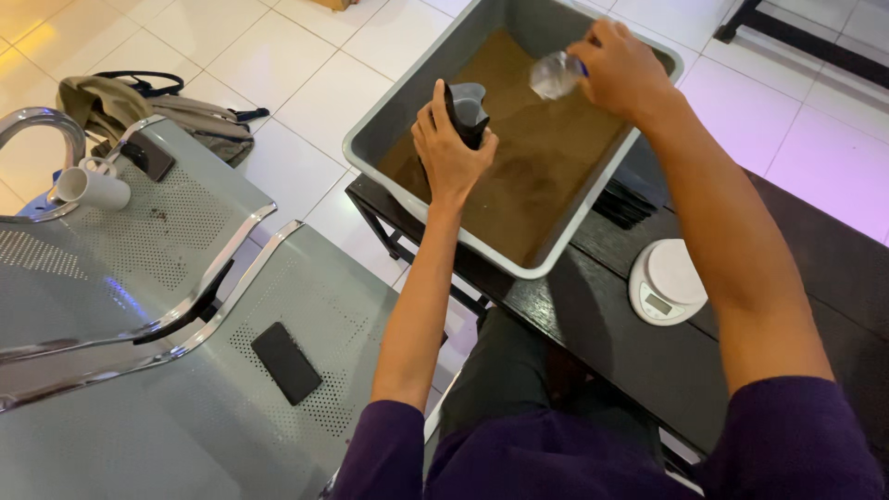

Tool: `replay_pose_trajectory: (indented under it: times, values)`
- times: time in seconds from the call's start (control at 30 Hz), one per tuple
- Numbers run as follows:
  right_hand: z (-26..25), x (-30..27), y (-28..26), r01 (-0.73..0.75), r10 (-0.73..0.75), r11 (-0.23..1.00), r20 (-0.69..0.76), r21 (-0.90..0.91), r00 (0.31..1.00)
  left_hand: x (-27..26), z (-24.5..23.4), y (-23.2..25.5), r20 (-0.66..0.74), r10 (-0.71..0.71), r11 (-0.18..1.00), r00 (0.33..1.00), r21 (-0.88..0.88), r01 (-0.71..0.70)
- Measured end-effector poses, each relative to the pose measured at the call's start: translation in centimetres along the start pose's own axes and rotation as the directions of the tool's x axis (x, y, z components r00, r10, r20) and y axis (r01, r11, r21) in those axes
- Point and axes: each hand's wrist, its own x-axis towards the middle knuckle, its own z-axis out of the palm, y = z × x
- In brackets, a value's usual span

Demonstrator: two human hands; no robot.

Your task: The person repeatedly scoops a brown granular substance from a bin into black pouches using a plastic bottle, places each pouch on a digital scale, adjusts it, folds it, and sets it aside. The process is repeated for multiple pouches.

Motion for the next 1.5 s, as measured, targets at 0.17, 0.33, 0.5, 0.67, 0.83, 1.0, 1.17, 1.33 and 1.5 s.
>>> replay_pose_trajectory:
  times: [0.17,0.33,0.5,0.67,0.83,1.0,1.17,1.33,1.5]
  values:
    - [7.3,1.3,-1.3,-0.161,0.19,0.982,0.448,-0.102,0.874,0.2,-0.2,0.4,-0.025,0.056,0.998,0.998,-0.018,-0.057]
    - [17.6,3.3,-5.3,0.071,0.006,0.99,0.553,-0.118,0.833,0.3,-1.1,1.2,-0.041,0.104,0.986,0.994,-0.124,-0.108]
    - [14.8,2.9,-10.5,0.097,-0.19,0.976,0.539,0.196,0.821,0.3,-1.8,1.9,-0.055,0.182,0.963,0.982,-0.194,-0.19]
    - [11.1,1.0,-11.0,0.09,-0.326,0.891,0.491,0.444,0.808,0.6,-0.2,0.8,-0.165,0.199,0.954,0.966,-0.194,-0.23]
    - [8.9,-0.8,-6.5,0.026,-0.189,0.951,0.514,0.308,0.837,0.6,-0.5,0.8,-0.148,0.205,0.952,0.968,-0.201,-0.232]
    - [6.1,-2.1,1.4,-0.01,-0.061,0.977,0.326,0.213,0.943,0.3,-0.3,0.4,-0.058,0.234,0.96,0.971,-0.141,-0.24]
    - [-4.4,-3.5,-0.3,-0.204,0.096,0.949,0.395,0.241,0.914,0.0,-0.5,1.0,0.169,0.184,0.983,0.968,-0.051,-0.178]
    - [-6.5,-3.4,-0.6,-0.08,0.014,0.955,0.226,0.286,0.974,-0.3,-0.5,1.1,0.28,0.197,0.979,0.94,-0.015,-0.201]
    - [-5.9,-1.9,-2.9,0.144,-0.167,0.964,0.086,0.225,0.982,-0.5,-0.9,1.6,0.361,0.2,0.975,0.911,0.021,-0.223]
